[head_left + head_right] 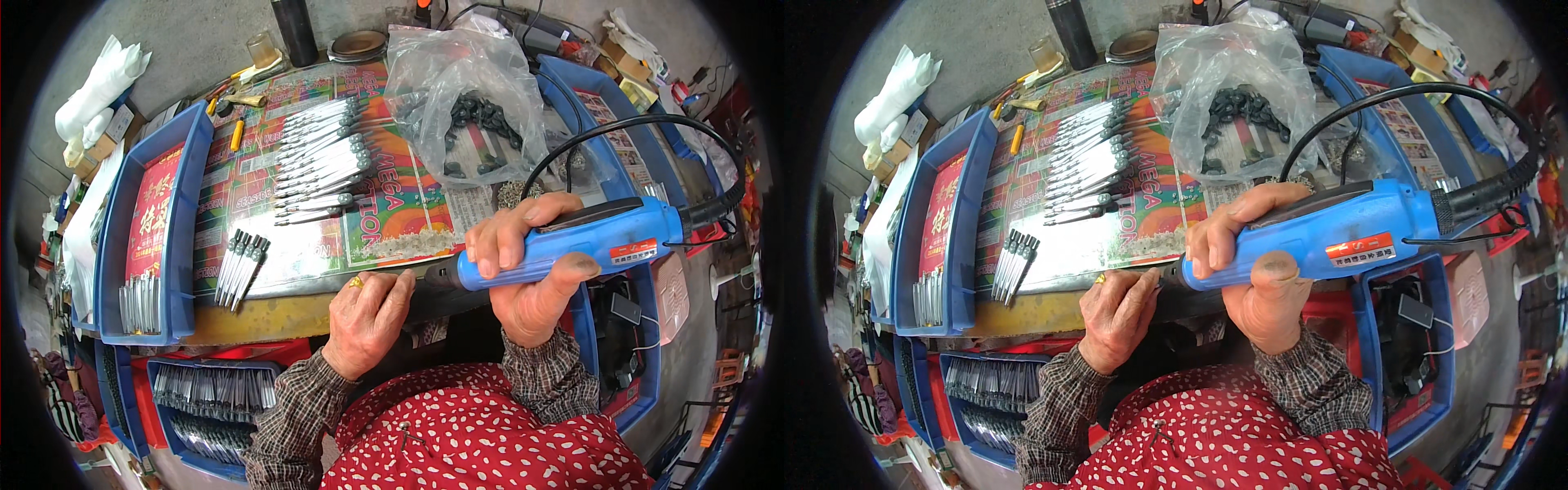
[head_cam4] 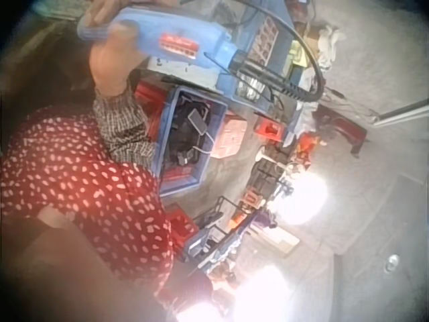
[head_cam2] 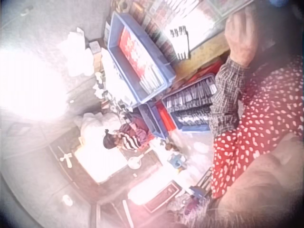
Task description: The person assembles small metal and plastic components at a workbench using an electric screwdriver.
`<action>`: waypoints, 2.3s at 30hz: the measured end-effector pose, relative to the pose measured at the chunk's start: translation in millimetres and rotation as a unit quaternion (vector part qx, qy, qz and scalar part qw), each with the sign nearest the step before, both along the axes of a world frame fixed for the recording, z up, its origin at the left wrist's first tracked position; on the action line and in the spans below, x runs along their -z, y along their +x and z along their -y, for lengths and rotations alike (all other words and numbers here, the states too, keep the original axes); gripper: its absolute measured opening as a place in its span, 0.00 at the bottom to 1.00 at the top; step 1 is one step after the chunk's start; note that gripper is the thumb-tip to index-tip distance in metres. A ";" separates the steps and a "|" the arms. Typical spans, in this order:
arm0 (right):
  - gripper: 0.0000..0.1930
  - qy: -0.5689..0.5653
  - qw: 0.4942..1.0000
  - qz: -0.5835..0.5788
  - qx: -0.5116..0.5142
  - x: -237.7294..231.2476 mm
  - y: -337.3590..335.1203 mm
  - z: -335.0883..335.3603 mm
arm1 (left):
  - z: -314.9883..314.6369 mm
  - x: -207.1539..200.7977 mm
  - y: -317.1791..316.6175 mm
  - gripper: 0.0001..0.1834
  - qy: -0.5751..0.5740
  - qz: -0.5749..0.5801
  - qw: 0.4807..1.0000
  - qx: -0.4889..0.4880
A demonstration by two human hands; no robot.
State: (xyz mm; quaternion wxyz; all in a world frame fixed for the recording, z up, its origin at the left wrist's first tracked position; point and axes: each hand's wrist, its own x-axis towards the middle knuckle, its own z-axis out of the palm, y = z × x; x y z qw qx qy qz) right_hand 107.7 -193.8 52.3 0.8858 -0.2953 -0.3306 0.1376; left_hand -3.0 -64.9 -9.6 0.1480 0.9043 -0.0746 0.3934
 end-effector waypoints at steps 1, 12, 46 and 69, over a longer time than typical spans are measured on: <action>0.28 0.000 1.000 0.001 -0.002 -0.1 0.1 -0.9 | -0.7 0.2 -0.3 0.16 0.000 0.000 1.000 -0.003; 0.26 -0.014 0.993 0.041 0.111 10.8 22.6 -8.7 | -3.3 5.1 -3.3 0.17 0.008 0.009 1.000 0.007; 0.26 -0.015 0.998 0.011 0.054 11.3 13.5 -5.1 | -3.4 7.2 -4.3 0.18 0.011 0.012 1.000 0.022; 0.32 -0.055 0.998 0.015 0.035 2.9 0.0 -3.1 | 1.8 5.5 -2.7 0.16 -0.030 0.016 0.999 -0.014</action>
